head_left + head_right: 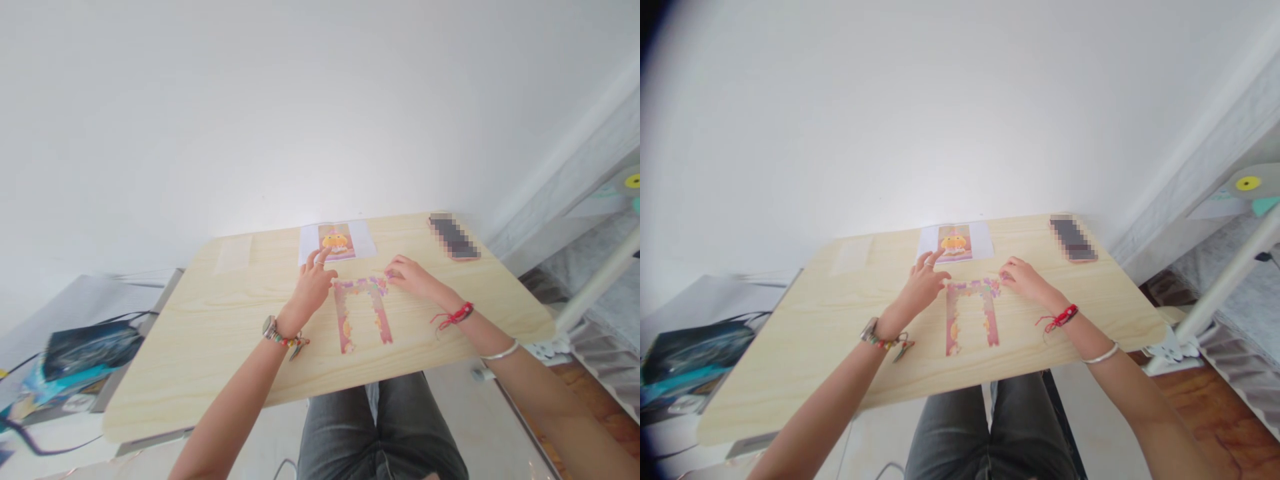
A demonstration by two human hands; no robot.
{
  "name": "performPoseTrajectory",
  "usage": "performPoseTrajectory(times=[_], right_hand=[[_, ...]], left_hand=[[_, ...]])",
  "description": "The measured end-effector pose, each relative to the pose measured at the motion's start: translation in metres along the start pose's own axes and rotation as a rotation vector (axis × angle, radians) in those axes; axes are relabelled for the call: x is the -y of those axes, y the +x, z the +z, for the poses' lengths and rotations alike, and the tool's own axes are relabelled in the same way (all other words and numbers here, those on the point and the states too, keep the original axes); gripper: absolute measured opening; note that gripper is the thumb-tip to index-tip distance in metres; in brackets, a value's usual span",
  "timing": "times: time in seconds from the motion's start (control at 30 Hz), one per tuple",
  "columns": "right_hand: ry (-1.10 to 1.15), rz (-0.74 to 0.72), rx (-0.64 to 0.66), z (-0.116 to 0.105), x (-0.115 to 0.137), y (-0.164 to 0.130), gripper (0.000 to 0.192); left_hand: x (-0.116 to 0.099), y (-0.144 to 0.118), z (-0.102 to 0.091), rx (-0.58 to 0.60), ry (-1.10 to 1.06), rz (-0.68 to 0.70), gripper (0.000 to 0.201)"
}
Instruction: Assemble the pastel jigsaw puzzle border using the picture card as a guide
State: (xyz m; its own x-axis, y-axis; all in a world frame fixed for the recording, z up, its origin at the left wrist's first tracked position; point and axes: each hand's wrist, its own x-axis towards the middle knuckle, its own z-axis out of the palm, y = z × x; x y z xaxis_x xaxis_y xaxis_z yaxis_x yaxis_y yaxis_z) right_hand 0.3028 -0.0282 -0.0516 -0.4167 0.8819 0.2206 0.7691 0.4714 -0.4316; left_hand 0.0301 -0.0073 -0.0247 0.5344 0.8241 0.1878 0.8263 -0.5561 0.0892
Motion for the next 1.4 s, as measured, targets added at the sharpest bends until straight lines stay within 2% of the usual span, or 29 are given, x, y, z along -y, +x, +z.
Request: performPoseTrajectory(times=[0.1,0.2,0.33,0.43,0.53,0.67,0.8,1.03,1.13,1.23,1.33,1.4], right_hand=[[0.024,-0.013,-0.039,-0.004,0.006,-0.001,0.016],[0.050,-0.022,-0.083,-0.007,0.022,-0.006,0.016],[0.077,-0.064,-0.082,-0.009,0.044,-0.015,0.016],[0.065,-0.081,-0.071,-0.008,0.051,-0.014,0.016],[0.046,-0.116,-0.045,-0.002,0.054,0.001,0.016],[0.007,-0.164,0.003,0.012,0.060,0.038,0.015],[-0.019,-0.131,0.091,0.027,0.068,0.071,0.015],[-0.088,-0.124,0.212,0.039,0.075,0.089,0.011],[-0.165,-0.148,0.206,0.035,0.078,0.090,0.014],[-0.180,-0.139,0.116,0.025,0.086,0.082,0.016],[-0.137,-0.118,0.007,0.015,0.098,0.058,0.016],[-0.114,-0.111,-0.053,0.010,0.109,0.036,0.014]], left_hand=[[0.000,-0.001,0.003,0.008,-0.013,0.015,0.021],[0.001,-0.001,0.004,0.008,-0.015,0.018,0.017],[0.003,0.001,0.005,-0.009,-0.016,0.016,0.012],[0.003,0.002,0.006,-0.012,-0.008,0.026,0.008],[0.001,0.004,0.007,-0.014,0.023,0.019,0.005],[0.000,0.004,0.011,-0.038,0.037,0.006,0.009],[0.000,0.003,0.015,-0.092,0.017,0.013,0.011],[-0.005,0.000,0.014,-0.120,0.025,-0.015,0.017],[-0.004,-0.002,0.009,-0.142,-0.009,-0.028,0.013],[-0.001,-0.010,0.001,-0.217,-0.064,-0.090,0.007],[-0.003,-0.028,-0.006,-0.335,-0.175,-0.161,0.006],[-0.012,-0.044,-0.008,-0.390,-0.269,-0.159,0.009]])
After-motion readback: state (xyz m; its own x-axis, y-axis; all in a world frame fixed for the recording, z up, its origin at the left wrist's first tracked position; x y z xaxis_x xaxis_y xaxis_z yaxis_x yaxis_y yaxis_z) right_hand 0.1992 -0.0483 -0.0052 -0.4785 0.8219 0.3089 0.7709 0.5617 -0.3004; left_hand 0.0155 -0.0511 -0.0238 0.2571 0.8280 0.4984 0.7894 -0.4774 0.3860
